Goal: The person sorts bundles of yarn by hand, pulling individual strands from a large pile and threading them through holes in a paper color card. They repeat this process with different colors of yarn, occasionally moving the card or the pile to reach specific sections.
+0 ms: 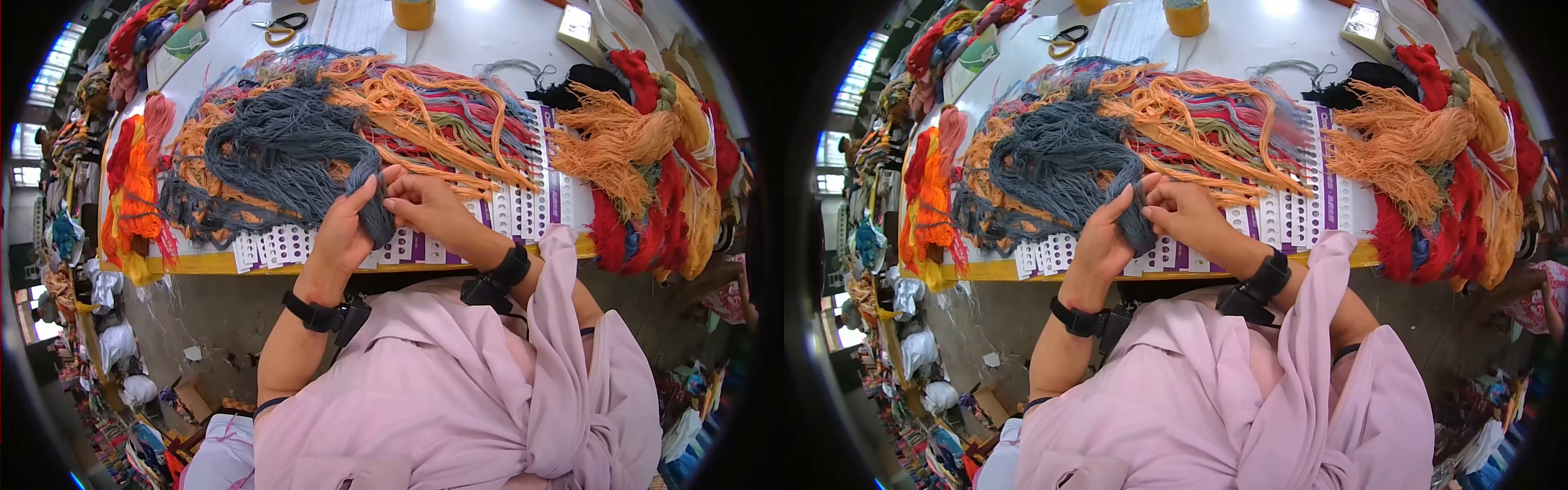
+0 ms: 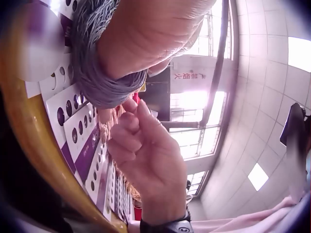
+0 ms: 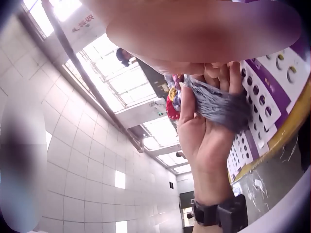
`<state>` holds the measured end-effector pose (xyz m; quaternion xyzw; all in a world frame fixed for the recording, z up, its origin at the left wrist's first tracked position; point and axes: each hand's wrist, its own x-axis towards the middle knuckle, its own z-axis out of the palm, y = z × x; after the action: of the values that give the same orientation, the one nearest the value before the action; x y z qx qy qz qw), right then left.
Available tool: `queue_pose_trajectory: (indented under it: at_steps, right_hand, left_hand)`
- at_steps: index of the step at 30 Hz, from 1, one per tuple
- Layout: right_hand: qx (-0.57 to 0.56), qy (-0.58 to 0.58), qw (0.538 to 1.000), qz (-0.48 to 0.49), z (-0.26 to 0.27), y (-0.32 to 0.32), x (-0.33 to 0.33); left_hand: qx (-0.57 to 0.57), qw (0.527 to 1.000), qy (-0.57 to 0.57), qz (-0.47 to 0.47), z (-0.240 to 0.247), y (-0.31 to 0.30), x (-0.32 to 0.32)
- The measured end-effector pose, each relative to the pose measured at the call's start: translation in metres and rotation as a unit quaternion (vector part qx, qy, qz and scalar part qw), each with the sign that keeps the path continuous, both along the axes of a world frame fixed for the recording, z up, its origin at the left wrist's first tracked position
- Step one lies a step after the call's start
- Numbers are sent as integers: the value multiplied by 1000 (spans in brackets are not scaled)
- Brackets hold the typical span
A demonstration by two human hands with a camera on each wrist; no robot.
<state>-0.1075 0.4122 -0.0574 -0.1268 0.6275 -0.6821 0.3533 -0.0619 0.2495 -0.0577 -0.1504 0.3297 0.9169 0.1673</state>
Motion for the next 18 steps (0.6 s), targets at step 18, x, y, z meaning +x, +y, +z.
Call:
queue_pose_trajectory:
  at_steps: [18]
  right_hand:
    - [-49, -60, 997, 0, -6, 14, 13]
  left_hand:
    - [-121, 992, 1, 38, 11, 0, 5]
